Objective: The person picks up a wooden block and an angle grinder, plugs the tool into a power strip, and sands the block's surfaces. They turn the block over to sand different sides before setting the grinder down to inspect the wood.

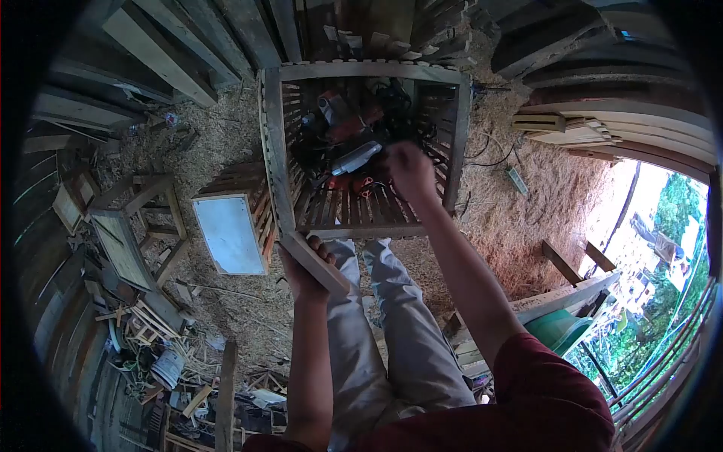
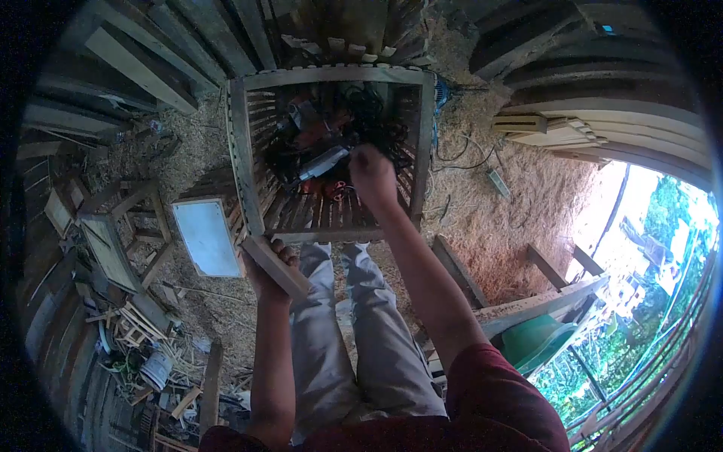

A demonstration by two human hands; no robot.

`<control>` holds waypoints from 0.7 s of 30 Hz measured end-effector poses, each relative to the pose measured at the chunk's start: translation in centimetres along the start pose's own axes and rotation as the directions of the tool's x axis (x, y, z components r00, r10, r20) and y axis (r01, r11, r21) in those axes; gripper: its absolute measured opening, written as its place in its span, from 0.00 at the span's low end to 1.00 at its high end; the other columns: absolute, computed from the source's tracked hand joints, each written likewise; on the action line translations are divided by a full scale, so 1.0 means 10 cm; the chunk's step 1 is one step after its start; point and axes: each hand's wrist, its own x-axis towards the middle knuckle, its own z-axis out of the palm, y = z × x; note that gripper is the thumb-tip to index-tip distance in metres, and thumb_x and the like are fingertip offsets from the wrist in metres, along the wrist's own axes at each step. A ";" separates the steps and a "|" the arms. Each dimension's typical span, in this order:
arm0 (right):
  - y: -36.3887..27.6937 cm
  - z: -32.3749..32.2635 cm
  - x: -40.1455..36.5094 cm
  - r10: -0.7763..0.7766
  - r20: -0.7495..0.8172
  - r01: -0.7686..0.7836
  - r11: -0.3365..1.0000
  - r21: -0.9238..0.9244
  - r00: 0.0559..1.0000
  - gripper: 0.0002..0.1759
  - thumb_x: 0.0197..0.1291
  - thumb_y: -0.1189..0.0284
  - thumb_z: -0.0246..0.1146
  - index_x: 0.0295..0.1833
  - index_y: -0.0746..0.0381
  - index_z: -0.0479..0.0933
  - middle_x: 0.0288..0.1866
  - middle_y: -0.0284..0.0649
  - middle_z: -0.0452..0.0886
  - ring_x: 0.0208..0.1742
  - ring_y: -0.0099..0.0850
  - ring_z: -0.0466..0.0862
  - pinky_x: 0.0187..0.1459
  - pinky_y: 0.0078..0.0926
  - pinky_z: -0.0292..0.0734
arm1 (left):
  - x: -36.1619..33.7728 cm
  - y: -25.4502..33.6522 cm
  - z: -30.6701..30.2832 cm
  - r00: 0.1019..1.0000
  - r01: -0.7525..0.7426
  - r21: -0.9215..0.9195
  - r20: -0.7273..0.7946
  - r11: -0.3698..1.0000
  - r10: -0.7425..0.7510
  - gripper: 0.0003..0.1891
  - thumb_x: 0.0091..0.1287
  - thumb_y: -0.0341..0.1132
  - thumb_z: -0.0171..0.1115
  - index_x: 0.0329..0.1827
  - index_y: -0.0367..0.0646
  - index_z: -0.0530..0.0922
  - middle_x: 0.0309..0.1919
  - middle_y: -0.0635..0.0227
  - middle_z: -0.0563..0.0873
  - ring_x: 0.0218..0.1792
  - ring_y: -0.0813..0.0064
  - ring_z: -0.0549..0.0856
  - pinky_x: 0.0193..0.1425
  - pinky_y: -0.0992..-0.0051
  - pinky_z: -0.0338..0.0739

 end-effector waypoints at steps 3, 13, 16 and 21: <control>0.07 -0.14 0.53 -0.227 -0.236 0.188 0.966 -0.177 0.945 0.20 0.69 0.66 0.67 0.62 0.61 0.85 0.57 0.62 0.88 0.62 0.61 0.87 0.62 0.51 0.85 | 0.03 0.00 0.10 1.000 -0.003 0.021 0.014 1.000 0.002 0.35 0.80 0.76 0.47 0.56 0.51 0.80 0.38 0.67 0.81 0.35 0.68 0.76 0.39 0.65 0.72; 1.23 0.46 1.80 0.381 0.165 -0.095 0.579 -0.810 0.910 0.30 0.65 0.61 0.74 0.72 0.57 0.83 0.75 0.52 0.83 0.74 0.51 0.84 0.71 0.53 0.84 | 0.22 -0.22 0.00 0.985 -0.055 0.082 0.167 0.995 0.041 0.22 0.85 0.55 0.58 0.71 0.52 0.77 0.55 0.68 0.85 0.54 0.68 0.85 0.57 0.59 0.83; 1.12 0.42 1.70 0.437 0.052 -0.229 0.565 -0.793 0.898 0.32 0.64 0.61 0.75 0.73 0.57 0.83 0.76 0.53 0.82 0.75 0.50 0.84 0.69 0.53 0.85 | 0.20 -0.15 0.04 0.991 -0.133 0.280 0.069 0.951 0.118 0.25 0.86 0.42 0.60 0.81 0.52 0.67 0.71 0.66 0.79 0.70 0.66 0.82 0.74 0.57 0.80; 1.10 0.34 1.72 0.424 0.174 -0.080 0.517 -0.852 0.889 0.33 0.67 0.59 0.74 0.75 0.57 0.81 0.76 0.50 0.82 0.75 0.49 0.84 0.69 0.54 0.85 | 0.27 -0.14 0.10 0.952 -0.237 0.569 -0.026 0.788 0.305 0.32 0.88 0.41 0.57 0.89 0.50 0.55 0.79 0.63 0.70 0.77 0.67 0.74 0.81 0.61 0.71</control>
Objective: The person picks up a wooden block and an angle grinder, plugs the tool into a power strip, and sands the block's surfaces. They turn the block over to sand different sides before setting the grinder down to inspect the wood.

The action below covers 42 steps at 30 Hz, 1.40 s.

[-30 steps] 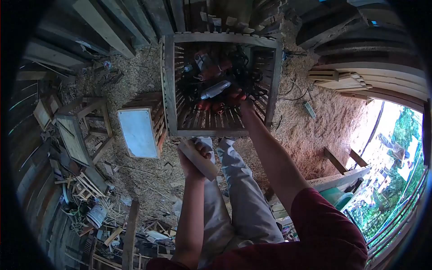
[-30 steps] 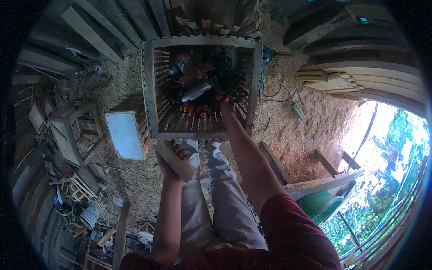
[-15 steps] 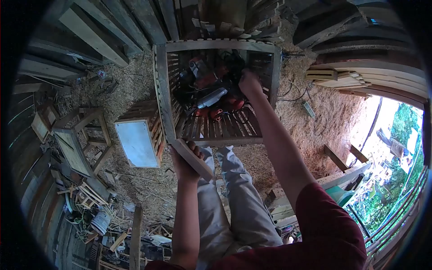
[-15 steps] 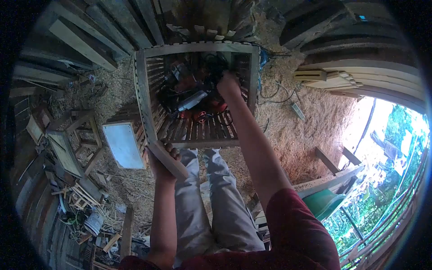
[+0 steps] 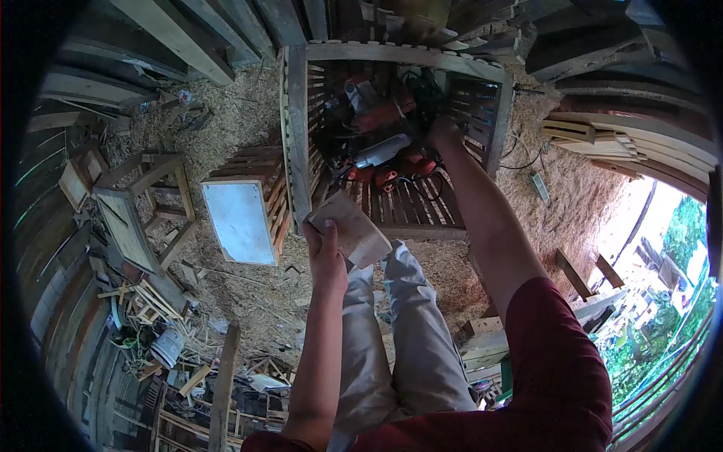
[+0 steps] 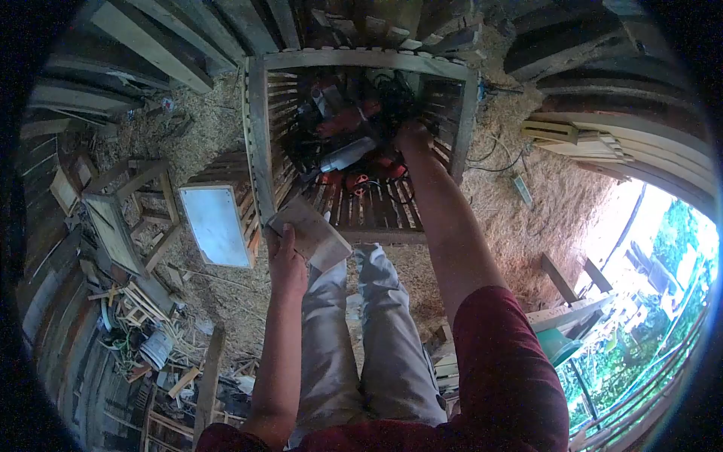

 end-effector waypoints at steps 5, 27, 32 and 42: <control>-0.08 0.10 0.01 0.072 -0.179 -0.053 0.993 0.108 0.981 0.35 0.61 0.55 0.75 0.71 0.61 0.82 0.71 0.55 0.85 0.71 0.49 0.87 0.68 0.50 0.86 | -0.16 0.25 0.04 1.000 0.001 0.048 0.012 0.999 -0.002 0.39 0.87 0.46 0.59 0.92 0.45 0.50 0.87 0.54 0.61 0.84 0.60 0.66 0.86 0.63 0.62; 0.14 -0.47 -2.65 -0.136 -0.094 0.101 0.048 0.994 0.986 0.27 0.62 0.68 0.79 0.65 0.66 0.82 0.53 0.40 0.90 0.43 0.28 0.88 0.43 0.28 0.85 | -0.31 0.50 -0.20 0.978 0.160 -0.335 0.184 0.929 -0.102 0.32 0.83 0.71 0.46 0.52 0.52 0.82 0.23 0.73 0.77 0.21 0.74 0.74 0.24 0.71 0.69; 0.48 -0.72 -3.62 -0.191 0.030 -0.032 -0.008 0.999 0.981 0.33 0.62 0.65 0.80 0.70 0.66 0.80 0.52 0.40 0.89 0.47 0.30 0.88 0.48 0.31 0.85 | -0.58 0.80 -0.26 0.965 0.157 -0.421 0.259 0.893 -0.048 0.34 0.83 0.72 0.45 0.49 0.48 0.83 0.22 0.71 0.75 0.20 0.72 0.73 0.24 0.70 0.69; 1.27 -0.97 -5.15 -0.310 -0.123 0.064 -0.195 0.979 0.943 0.44 0.64 0.68 0.79 0.82 0.65 0.67 0.51 0.44 0.87 0.41 0.34 0.89 0.44 0.34 0.86 | -0.86 0.72 -0.43 0.782 0.198 -0.009 0.605 0.980 -0.153 0.39 0.83 0.69 0.48 0.62 0.36 0.84 0.35 0.59 0.91 0.17 0.76 0.77 0.25 0.70 0.78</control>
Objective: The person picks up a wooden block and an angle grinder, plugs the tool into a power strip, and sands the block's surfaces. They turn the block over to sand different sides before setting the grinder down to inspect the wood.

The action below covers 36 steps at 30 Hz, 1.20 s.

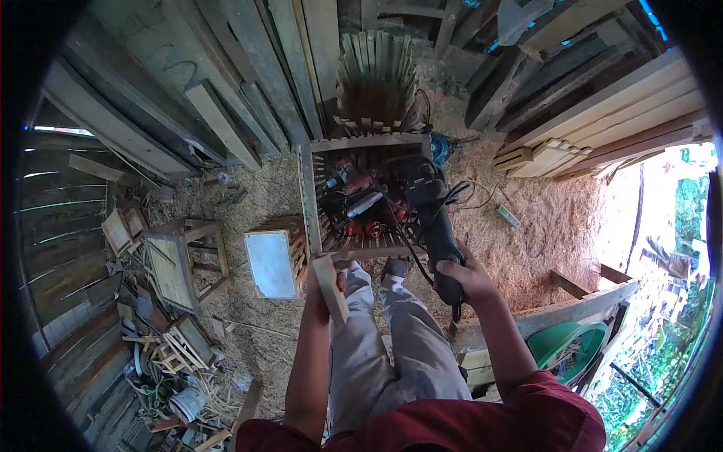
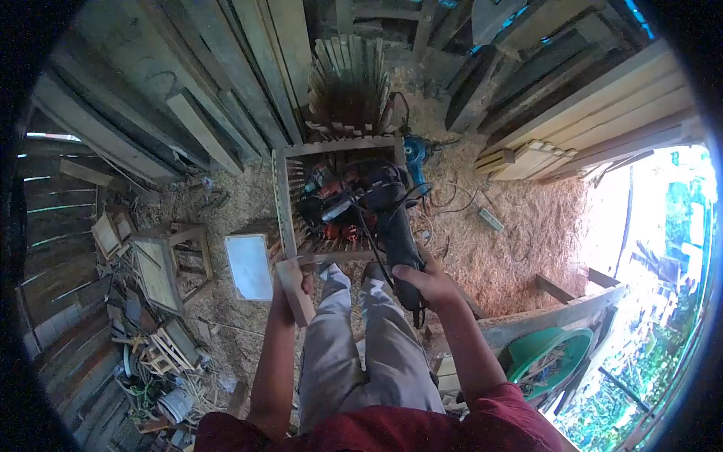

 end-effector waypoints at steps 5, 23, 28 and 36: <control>-0.11 0.07 -0.22 -0.079 0.057 0.075 0.994 0.078 0.995 0.32 0.65 0.68 0.73 0.72 0.64 0.73 0.46 0.43 0.87 0.35 0.34 0.90 0.36 0.31 0.88 | 0.83 -0.36 0.05 0.951 0.234 -0.374 0.280 0.898 -0.132 0.50 0.75 0.79 0.49 0.77 0.37 0.76 0.74 0.44 0.80 0.28 0.75 0.84 0.35 0.74 0.81; 1.03 -0.08 0.37 -0.096 -0.200 0.172 0.895 0.412 0.975 0.29 0.68 0.66 0.73 0.69 0.63 0.72 0.46 0.40 0.83 0.38 0.32 0.88 0.39 0.34 0.87 | 2.55 0.91 1.21 0.978 0.142 0.092 0.143 0.986 -0.154 0.29 0.78 0.69 0.58 0.50 0.50 0.83 0.27 0.76 0.80 0.24 0.81 0.80 0.32 0.77 0.83; 1.09 -0.06 0.78 -0.160 -0.275 0.265 0.876 0.403 0.948 0.29 0.68 0.57 0.71 0.63 0.67 0.75 0.45 0.44 0.85 0.40 0.36 0.90 0.44 0.34 0.87 | 2.67 1.25 1.07 0.990 -0.061 0.436 0.141 0.898 -0.002 0.29 0.78 0.70 0.52 0.46 0.52 0.80 0.23 0.78 0.76 0.21 0.80 0.75 0.28 0.78 0.75; 0.98 -0.22 0.48 -0.266 -0.304 0.388 0.789 0.477 0.915 0.34 0.64 0.60 0.75 0.69 0.66 0.72 0.53 0.47 0.85 0.47 0.40 0.91 0.47 0.38 0.89 | 1.42 1.08 1.09 0.971 -0.178 0.438 0.221 0.881 0.086 0.28 0.78 0.68 0.48 0.51 0.52 0.77 0.22 0.78 0.73 0.18 0.83 0.71 0.23 0.82 0.67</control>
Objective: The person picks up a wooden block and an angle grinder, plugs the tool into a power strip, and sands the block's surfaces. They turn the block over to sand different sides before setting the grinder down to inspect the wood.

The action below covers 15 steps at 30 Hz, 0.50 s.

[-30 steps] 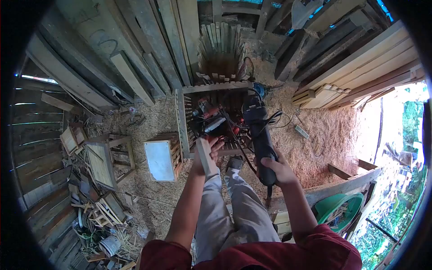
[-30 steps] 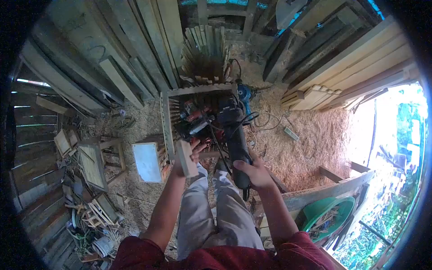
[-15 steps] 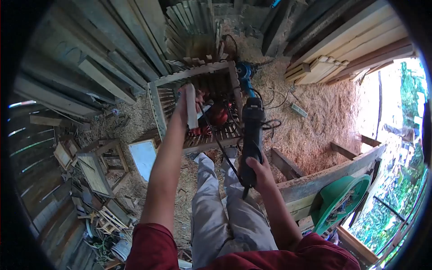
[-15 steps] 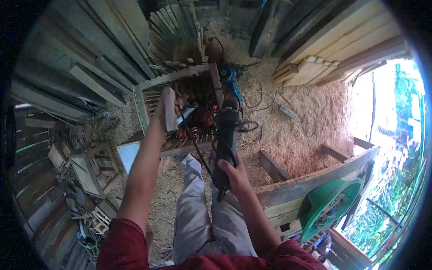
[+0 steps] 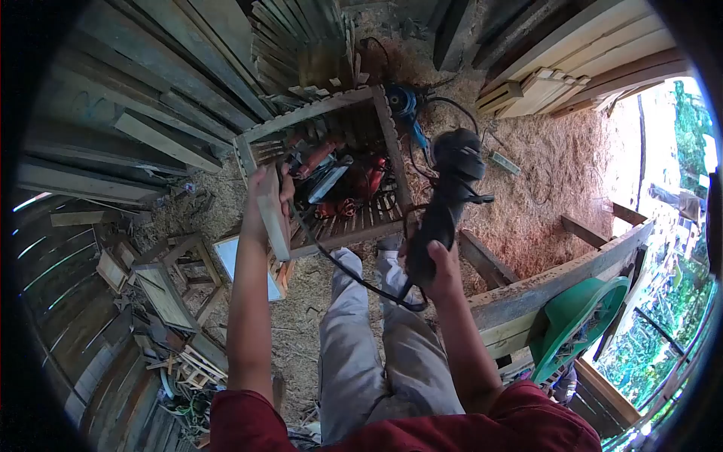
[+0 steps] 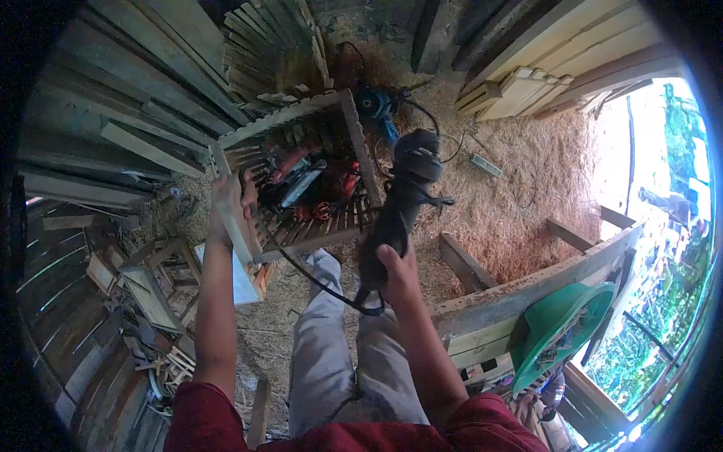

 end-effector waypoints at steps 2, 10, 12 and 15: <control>-0.19 -0.05 -0.10 -0.006 0.050 0.009 0.998 -0.064 0.999 0.41 0.63 0.55 0.75 0.74 0.65 0.68 0.55 0.46 0.83 0.47 0.39 0.91 0.46 0.35 0.88 | -0.23 -0.14 0.07 0.996 0.068 -0.058 -0.058 0.996 -0.071 0.28 0.77 0.68 0.48 0.52 0.51 0.76 0.22 0.77 0.73 0.18 0.83 0.71 0.23 0.81 0.68; -0.42 -0.12 -0.35 0.050 0.055 -0.043 0.991 -0.126 0.997 0.41 0.60 0.54 0.76 0.70 0.68 0.72 0.53 0.47 0.85 0.49 0.39 0.90 0.49 0.37 0.87 | -1.10 -0.79 0.12 1.000 -0.023 -0.376 -0.004 0.926 0.023 0.28 0.75 0.65 0.57 0.53 0.45 0.73 0.19 0.67 0.75 0.17 0.71 0.76 0.23 0.73 0.70; -0.38 -0.12 -0.33 0.064 0.079 -0.055 0.991 -0.121 0.995 0.41 0.63 0.52 0.74 0.72 0.67 0.70 0.55 0.46 0.84 0.50 0.37 0.89 0.48 0.35 0.87 | -1.19 -0.75 0.18 0.999 -0.031 -0.322 0.025 0.946 0.041 0.28 0.75 0.64 0.58 0.53 0.46 0.72 0.19 0.67 0.75 0.17 0.72 0.75 0.23 0.73 0.70; -0.33 -0.03 -0.29 0.033 0.080 -0.024 0.994 -0.102 0.996 0.43 0.66 0.50 0.72 0.76 0.65 0.68 0.59 0.45 0.83 0.51 0.35 0.89 0.48 0.31 0.86 | -1.37 -0.56 0.30 0.998 -0.047 -0.277 0.024 0.960 0.056 0.30 0.72 0.66 0.61 0.53 0.46 0.70 0.19 0.67 0.74 0.18 0.73 0.74 0.23 0.75 0.71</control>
